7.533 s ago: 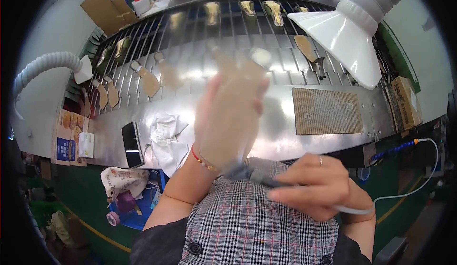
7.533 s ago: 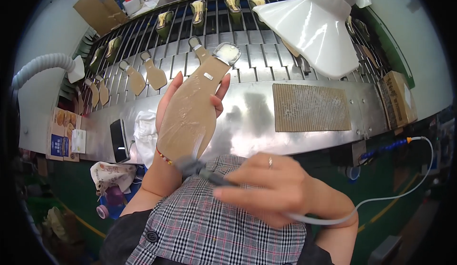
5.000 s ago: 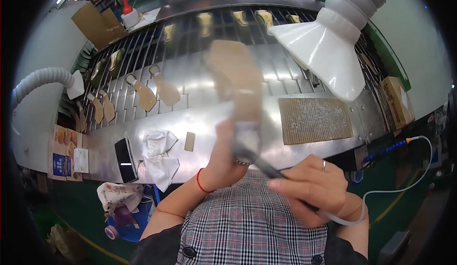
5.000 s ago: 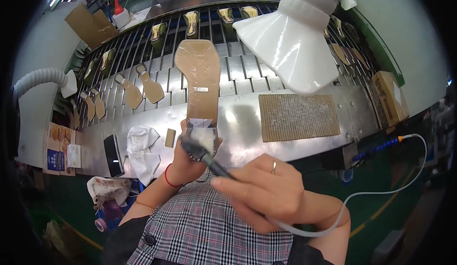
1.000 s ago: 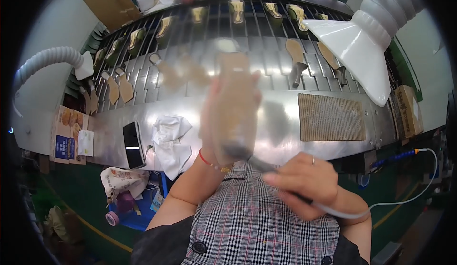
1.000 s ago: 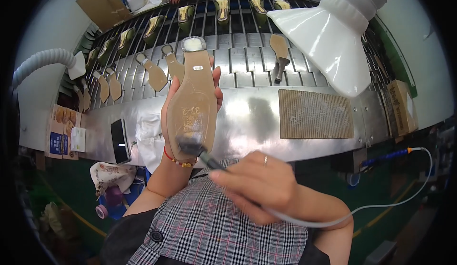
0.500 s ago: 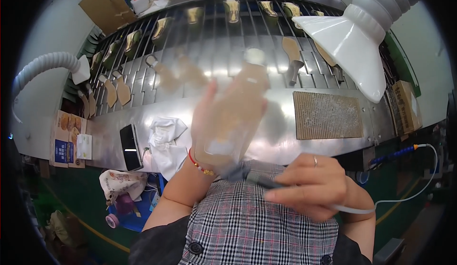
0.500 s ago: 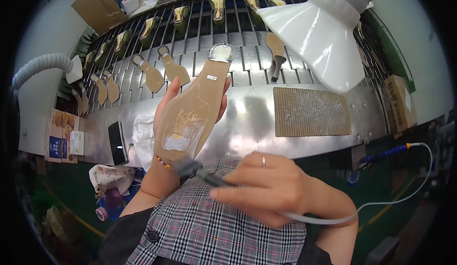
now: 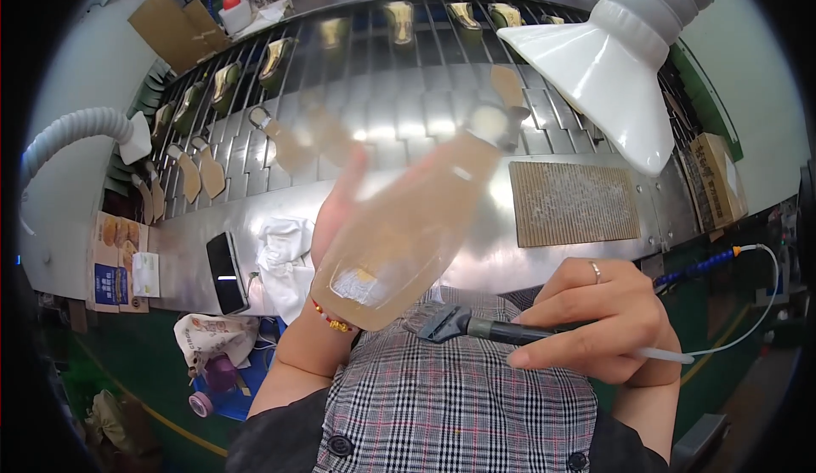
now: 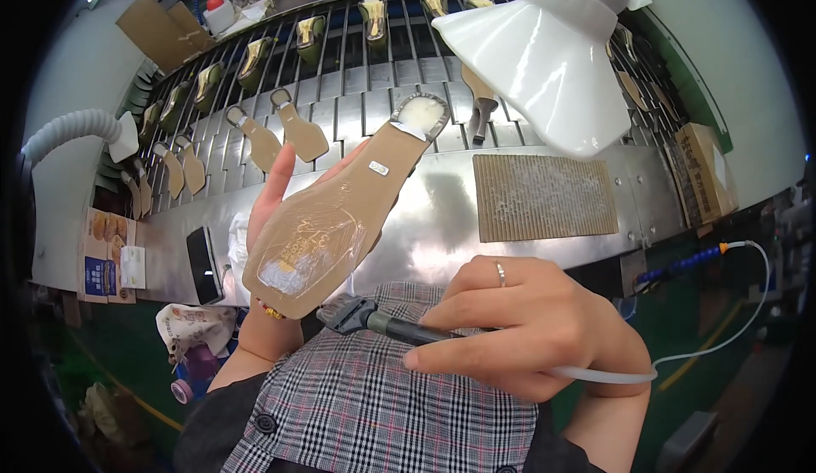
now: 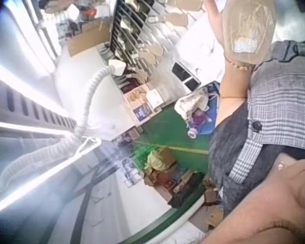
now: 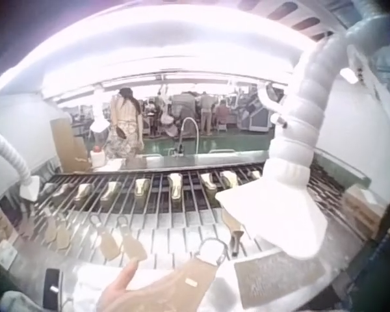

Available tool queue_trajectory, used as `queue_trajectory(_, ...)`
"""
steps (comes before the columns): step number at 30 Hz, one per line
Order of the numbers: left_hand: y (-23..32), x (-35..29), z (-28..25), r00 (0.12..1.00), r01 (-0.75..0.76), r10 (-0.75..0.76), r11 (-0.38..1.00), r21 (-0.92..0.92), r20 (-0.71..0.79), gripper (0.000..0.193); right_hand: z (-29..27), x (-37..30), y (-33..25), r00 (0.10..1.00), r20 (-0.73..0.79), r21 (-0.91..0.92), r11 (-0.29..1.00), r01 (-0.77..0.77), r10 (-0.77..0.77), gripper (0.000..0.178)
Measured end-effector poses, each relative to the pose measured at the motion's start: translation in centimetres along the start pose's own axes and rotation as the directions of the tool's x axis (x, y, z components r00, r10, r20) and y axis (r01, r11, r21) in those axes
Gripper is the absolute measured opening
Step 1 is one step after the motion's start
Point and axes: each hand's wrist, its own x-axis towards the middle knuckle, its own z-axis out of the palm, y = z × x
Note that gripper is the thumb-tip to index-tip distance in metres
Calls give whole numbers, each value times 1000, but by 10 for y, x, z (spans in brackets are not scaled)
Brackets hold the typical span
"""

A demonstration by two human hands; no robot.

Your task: The recorder uses a brush to apply white adhesive to the heel and edges of shoe soles before placing them on a conveyor belt.

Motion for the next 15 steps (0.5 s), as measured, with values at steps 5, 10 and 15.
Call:
queue_trajectory(5, -9, -4, 9, 995, -62, 59, 997, -41, -77, 81, -6, -5, -6, 999, 9, -63, 997, -37, 38, 14)
queue_trajectory(10, -11, -11, 13, 998, -21, 23, 999, 37, -66, 85, -11, -8, -9, 987, -113, -155, 980, -127, 110, 17)
queue_trajectory(15, -16, -19, 15, 998, -8, 10, 999, 34, -58, 89, -18, -10, -15, 986, -153, -199, 974, -103, 73, 18)
